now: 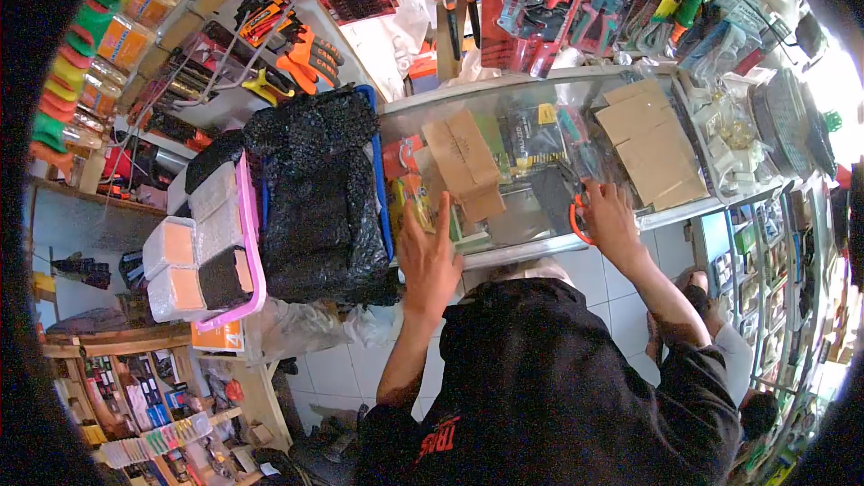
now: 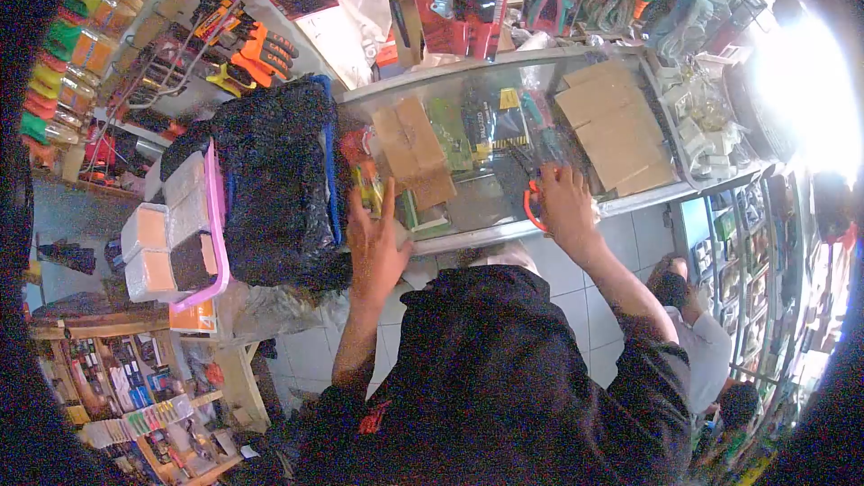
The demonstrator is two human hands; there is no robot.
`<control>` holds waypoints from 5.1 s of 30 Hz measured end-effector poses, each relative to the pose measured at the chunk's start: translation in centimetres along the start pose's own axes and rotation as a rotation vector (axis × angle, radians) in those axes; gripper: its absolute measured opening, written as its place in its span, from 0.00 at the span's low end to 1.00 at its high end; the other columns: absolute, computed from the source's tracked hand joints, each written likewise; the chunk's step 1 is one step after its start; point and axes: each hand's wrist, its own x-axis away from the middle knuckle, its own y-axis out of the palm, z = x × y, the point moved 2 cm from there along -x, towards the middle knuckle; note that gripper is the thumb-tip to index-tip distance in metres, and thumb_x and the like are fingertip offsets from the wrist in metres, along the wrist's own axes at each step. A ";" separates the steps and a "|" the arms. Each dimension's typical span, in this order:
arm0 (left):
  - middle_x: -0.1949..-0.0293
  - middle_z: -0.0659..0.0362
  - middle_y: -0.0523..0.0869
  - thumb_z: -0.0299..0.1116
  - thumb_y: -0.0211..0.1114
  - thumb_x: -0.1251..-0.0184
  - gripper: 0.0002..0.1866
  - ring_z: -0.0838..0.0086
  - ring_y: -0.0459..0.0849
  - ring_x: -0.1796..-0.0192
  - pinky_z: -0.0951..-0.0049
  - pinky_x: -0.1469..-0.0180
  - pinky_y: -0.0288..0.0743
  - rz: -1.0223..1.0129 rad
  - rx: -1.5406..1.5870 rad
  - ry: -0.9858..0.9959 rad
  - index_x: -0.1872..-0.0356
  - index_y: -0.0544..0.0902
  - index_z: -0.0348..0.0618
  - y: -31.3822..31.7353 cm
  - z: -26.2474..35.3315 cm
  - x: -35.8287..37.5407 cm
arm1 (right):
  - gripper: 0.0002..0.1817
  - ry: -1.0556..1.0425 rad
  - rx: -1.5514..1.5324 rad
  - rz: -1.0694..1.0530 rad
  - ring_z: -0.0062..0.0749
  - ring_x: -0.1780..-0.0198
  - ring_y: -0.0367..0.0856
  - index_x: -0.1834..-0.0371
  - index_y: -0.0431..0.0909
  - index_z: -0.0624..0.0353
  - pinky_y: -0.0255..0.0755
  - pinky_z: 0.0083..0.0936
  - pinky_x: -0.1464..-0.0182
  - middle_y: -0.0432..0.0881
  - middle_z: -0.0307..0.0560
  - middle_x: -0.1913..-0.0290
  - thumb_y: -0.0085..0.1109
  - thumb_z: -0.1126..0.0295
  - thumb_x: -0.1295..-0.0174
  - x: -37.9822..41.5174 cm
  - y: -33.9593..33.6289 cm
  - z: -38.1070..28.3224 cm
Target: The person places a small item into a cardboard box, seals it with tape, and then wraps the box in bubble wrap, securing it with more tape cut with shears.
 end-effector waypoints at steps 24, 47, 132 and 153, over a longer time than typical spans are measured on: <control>0.14 0.48 0.50 0.70 0.59 0.31 0.57 0.61 0.44 0.12 0.59 0.14 0.32 -0.191 1.706 0.121 0.16 0.51 0.35 1.1 3.5 2.1 | 0.14 0.243 -1.938 -0.189 0.35 0.49 0.89 0.43 0.71 0.63 0.84 0.34 0.42 0.88 0.52 0.50 0.64 0.76 0.26 0.6 -3.3 -14.6; 0.18 0.45 0.60 0.52 0.64 0.23 0.38 0.55 0.58 0.17 0.52 0.18 0.50 0.016 1.050 0.138 0.21 0.67 0.40 1.3 1.5 0.3 | 0.11 0.366 -1.994 -0.198 0.34 0.51 0.90 0.48 0.70 0.60 0.86 0.30 0.46 0.89 0.50 0.53 0.63 0.78 0.27 -1.4 -0.9 -14.9; 0.21 0.59 0.71 0.23 0.65 0.36 0.30 0.50 0.62 0.19 0.45 0.27 0.64 0.143 0.176 0.385 0.30 0.79 0.44 1.5 -0.6 -5.7 | 0.19 0.210 -1.696 0.361 0.20 0.59 0.83 0.61 0.62 0.55 0.79 0.19 0.61 0.86 0.47 0.61 0.67 0.81 0.30 -5.1 7.7 -16.5; 0.27 0.64 0.78 0.32 0.76 0.43 0.08 0.53 0.71 0.27 0.46 0.30 0.64 0.346 0.126 0.438 0.71 0.84 0.45 2.2 0.2 -10.1 | 0.10 0.207 -1.501 0.152 0.24 0.56 0.87 0.55 0.69 0.57 0.81 0.20 0.66 0.82 0.40 0.57 0.62 0.77 0.26 -4.6 7.8 -11.1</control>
